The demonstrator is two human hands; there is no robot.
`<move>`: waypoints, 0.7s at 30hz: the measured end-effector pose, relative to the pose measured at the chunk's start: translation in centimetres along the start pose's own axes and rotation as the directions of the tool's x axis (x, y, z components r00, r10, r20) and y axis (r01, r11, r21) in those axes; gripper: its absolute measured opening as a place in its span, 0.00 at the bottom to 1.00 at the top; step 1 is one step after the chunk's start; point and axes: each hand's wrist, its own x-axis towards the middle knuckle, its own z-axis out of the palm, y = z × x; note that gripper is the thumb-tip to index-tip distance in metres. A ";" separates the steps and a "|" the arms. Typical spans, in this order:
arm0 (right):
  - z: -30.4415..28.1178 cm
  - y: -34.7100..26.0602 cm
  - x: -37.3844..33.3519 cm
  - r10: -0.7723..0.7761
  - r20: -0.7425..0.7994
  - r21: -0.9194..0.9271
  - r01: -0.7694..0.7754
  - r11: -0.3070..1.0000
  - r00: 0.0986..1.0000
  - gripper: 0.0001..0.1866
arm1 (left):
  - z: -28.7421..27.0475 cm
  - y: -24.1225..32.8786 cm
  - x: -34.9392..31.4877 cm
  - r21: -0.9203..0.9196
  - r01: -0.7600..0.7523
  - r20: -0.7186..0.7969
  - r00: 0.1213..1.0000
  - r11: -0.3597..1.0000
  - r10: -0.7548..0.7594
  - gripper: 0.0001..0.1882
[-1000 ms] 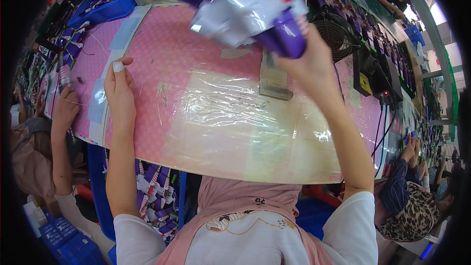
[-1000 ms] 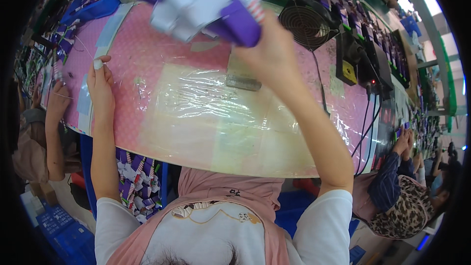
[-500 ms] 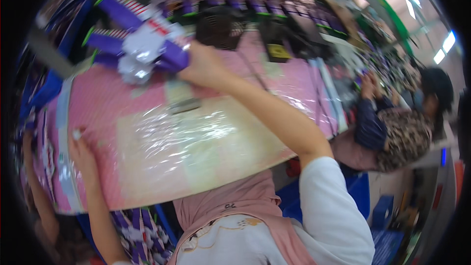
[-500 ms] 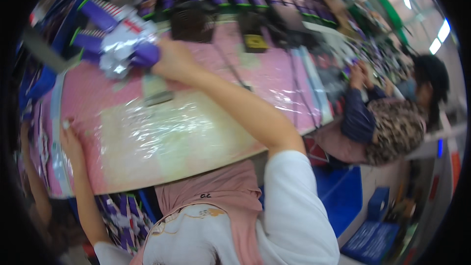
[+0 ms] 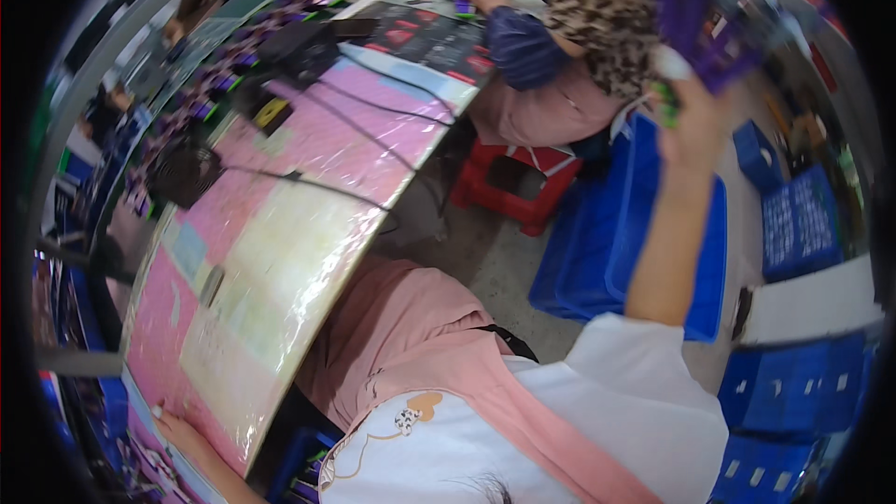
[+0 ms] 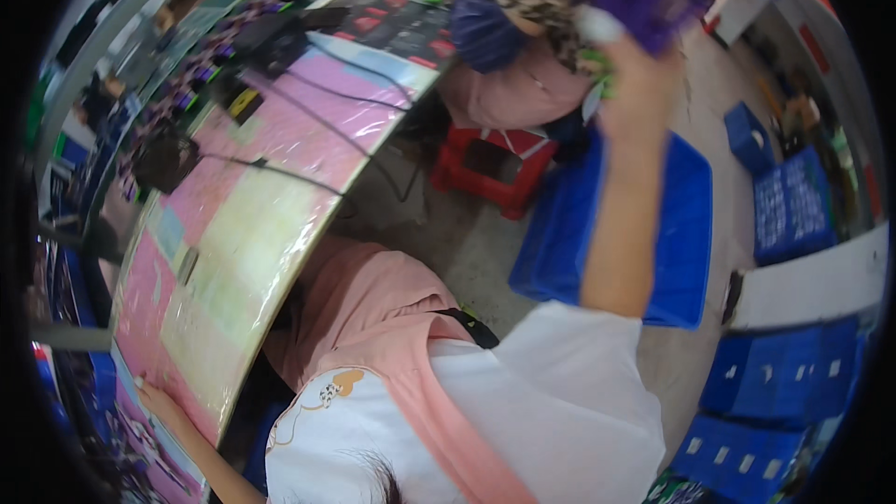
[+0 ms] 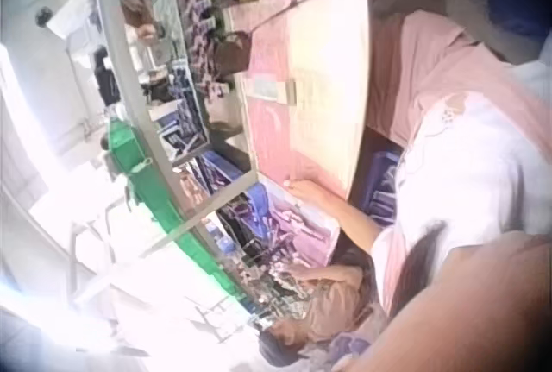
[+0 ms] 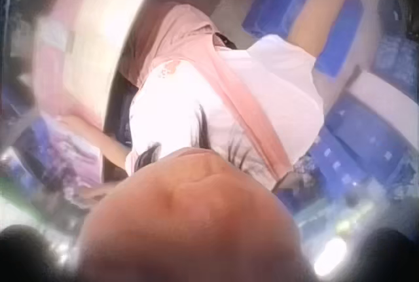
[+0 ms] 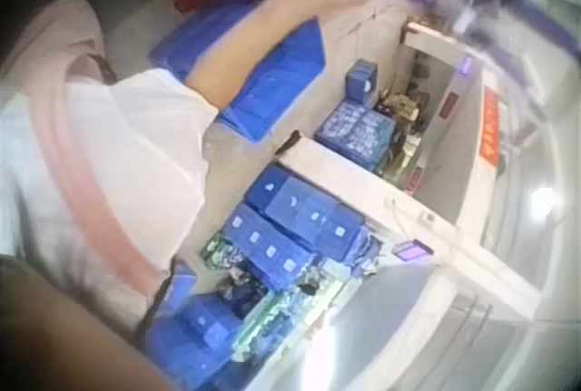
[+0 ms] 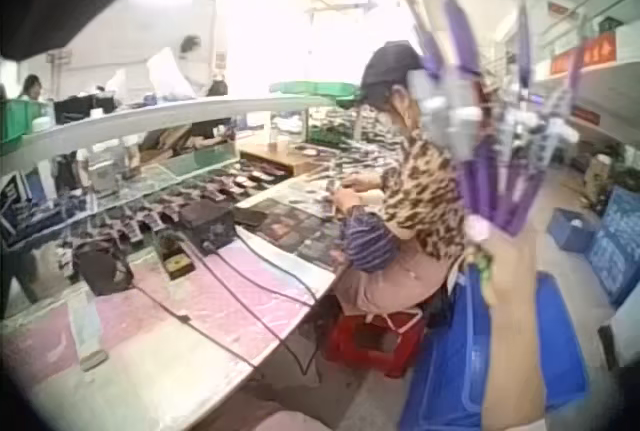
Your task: Soldering wires to a circuit board and assembling toy components on a factory assembly line.
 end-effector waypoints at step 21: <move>-37.5 38.6 -19.8 0.265 -0.799 -0.565 -0.825 -0.023 0.540 0.24 | -5.3 -0.2 3.4 -0.158 0.604 0.149 0.796 0.781 -0.586 0.18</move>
